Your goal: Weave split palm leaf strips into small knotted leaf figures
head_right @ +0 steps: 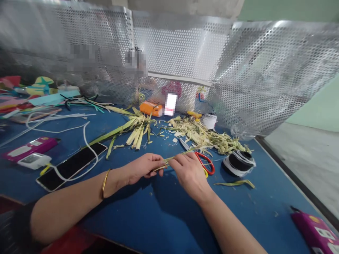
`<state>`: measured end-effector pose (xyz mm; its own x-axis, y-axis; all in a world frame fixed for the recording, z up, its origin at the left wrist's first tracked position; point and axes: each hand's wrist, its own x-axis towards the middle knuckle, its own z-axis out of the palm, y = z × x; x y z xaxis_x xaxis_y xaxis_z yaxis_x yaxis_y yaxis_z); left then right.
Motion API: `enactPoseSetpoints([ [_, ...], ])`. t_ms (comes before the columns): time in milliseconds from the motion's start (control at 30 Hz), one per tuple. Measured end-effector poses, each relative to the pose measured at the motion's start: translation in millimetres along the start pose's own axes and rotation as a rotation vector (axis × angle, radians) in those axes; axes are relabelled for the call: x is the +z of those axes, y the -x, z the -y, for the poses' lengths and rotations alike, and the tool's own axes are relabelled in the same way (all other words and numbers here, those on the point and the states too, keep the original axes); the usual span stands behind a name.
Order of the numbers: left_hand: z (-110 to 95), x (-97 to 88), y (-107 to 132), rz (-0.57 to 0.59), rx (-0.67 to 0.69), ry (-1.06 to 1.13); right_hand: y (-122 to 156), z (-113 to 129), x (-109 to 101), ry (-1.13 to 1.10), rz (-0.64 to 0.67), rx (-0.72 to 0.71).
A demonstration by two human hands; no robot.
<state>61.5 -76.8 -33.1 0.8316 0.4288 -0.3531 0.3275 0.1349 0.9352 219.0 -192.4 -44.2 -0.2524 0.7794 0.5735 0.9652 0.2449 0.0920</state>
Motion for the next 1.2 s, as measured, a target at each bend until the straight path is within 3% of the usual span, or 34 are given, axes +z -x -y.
enactPoseSetpoints([
  [300, 0, 4.8, 3, -0.025, -0.048, -0.018, -2, 2, 0, 0.055, 0.011, 0.033],
  [467, -6, -8.0, 0, -0.119, -0.02, -0.017, 2, -26, -15, 0.157, -0.011, 0.105],
  [600, -9, -18.7, -2, -0.162, 0.009, -0.024, 10, -52, -24, 0.068, -0.061, 0.23],
  [833, -14, -19.1, 1, -0.235, 0.031, -0.076, 16, -63, -18, 0.011, -0.076, 0.366],
  [1100, -6, -24.8, -6, -0.392, 0.228, -0.417, 21, -70, -14, -0.007, -0.095, 0.481],
  [1200, -5, -25.7, -7, -0.398, 0.268, -0.586, 20, -65, -11, -0.091, -0.097, 0.648],
])
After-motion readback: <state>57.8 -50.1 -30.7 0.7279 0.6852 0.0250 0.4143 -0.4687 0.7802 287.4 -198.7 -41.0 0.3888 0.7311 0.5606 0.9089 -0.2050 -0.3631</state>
